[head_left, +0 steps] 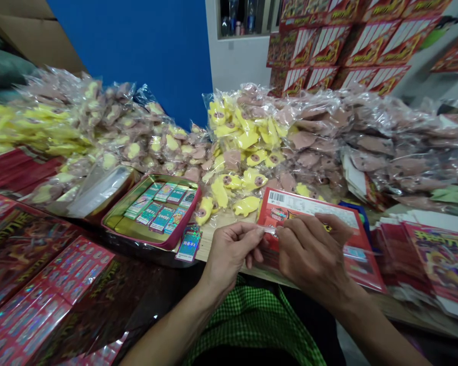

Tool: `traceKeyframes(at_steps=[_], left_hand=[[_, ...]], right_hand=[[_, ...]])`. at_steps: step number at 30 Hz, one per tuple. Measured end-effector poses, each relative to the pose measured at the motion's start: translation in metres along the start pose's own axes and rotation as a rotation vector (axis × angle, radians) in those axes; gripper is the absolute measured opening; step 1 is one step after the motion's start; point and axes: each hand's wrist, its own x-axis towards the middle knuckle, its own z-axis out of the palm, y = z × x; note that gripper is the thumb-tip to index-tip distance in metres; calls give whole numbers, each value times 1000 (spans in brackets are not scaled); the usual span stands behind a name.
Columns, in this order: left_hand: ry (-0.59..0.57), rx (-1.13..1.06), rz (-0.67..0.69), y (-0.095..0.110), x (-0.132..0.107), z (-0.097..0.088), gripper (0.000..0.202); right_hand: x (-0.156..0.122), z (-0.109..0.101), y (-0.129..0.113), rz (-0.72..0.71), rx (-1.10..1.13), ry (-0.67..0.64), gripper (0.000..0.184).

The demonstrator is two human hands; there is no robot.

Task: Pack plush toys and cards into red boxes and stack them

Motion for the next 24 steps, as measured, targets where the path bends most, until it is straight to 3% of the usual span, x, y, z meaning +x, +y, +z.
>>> traceKeyframes(at_steps=[7,13,18,24], left_hand=[[38,-19,44,-6,1,1,27],[35,99,101,-4,-1,4,31],[44,205,219,-8,-2,7,31],[46,351,328,-10,-1,6,32]], right_hand=[[0,0,-1,40,51,-8,22],[15,-9,2,174,312,-100,13],[34,-13,5,46,194,-211,18],[42,-12,1,-115,70,-214,22]])
